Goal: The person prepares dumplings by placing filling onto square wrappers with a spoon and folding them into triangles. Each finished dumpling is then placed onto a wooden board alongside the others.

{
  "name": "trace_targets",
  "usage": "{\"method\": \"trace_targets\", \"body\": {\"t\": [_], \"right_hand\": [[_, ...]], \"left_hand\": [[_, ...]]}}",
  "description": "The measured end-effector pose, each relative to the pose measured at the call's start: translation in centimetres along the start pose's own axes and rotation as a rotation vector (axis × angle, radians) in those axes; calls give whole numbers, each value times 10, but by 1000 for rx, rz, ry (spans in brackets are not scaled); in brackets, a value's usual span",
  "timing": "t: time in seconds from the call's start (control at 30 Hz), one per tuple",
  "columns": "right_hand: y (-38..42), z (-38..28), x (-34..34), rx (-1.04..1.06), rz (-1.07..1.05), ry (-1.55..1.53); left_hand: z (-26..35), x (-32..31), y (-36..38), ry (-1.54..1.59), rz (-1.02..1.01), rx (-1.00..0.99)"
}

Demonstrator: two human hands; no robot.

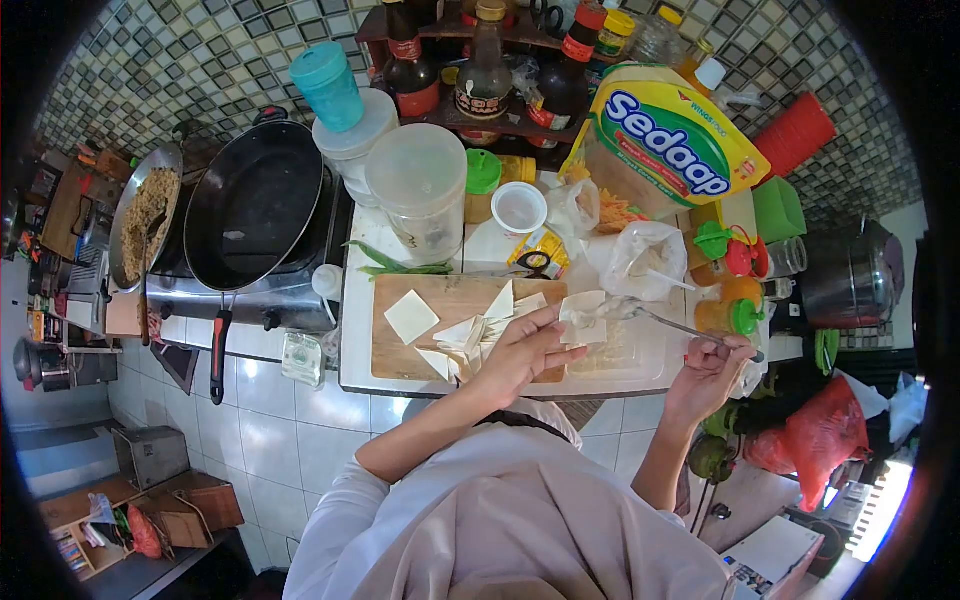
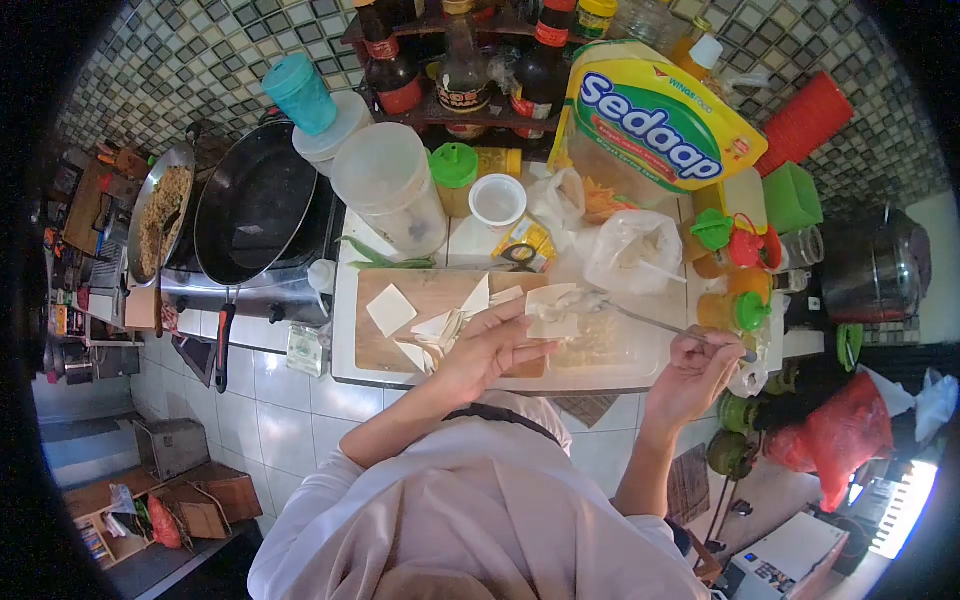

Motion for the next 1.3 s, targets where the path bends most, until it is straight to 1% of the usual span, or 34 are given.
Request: {"method": "trace_targets", "body": {"t": [0.13,0.2,0.3,0.43,0.5,0.53,0.57,0.6,0.63,0.7,0.73,0.8,0.83,0.9,0.93,1.0,1.07,1.1,1.17,1.2,1.3], "right_hand": [[1,0,1,-60,83,-48],[1,2,3,-88,155,-123],[0,2,10,-106,142,-173],[-3,6,31,-134,181,-149],[-3,16,49,-194,155,273],[-1,24,62,-193,154,273],[1,35,73,-286,30,423],[5,45,81,-378,-96,572],[9,51,87,-379,-96,573],[12,54,89,-268,-90,1029],[12,53,83,-268,-89,1030],[13,41,57,169,165,1220],[12,33,38,170,169,1220],[11,16,-4,410,23,1320],[14,15,-13,409,25,1317],[22,19,-34,379,-473,1139],[28,20,-57,440,-771,1167],[27,22,-65,446,-774,1161],[26,25,-81,610,-924,1160],[25,28,-84,653,-941,1179],[24,35,-87,678,-955,1131]], "left_hand": [[-3,0,1,11,-7,5],[-3,1,1,14,-4,4],[-5,4,2,12,-12,-10],[-1,5,5,-92,52,-60],[4,6,6,-144,77,-83],[6,6,7,-125,58,-144],[9,6,8,-106,40,-205],[11,7,9,-106,40,-205],[13,8,11,-66,42,-220],[14,8,13,-26,45,-236],[14,8,14,26,43,-258],[13,7,14,77,39,-279],[12,6,15,122,35,-273],[10,4,15,163,30,-267],[9,2,15,162,39,-266],[6,0,17,156,46,-264],[3,1,17,121,-22,-288],[1,3,17,117,-22,-295],[-2,5,19,213,-71,-292],[-2,4,20,211,-71,-304],[1,0,22,195,-107,-328]]}}
Point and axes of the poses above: each hand's wrist, its own y-axis away from the middle knuckle, its own x-axis out of the back of the hand, z = x × y, the point moved 2 cm from there along -y, towards the middle knuckle, and after that the axes turned 8 degrees about -z, right-handed, at the moved point
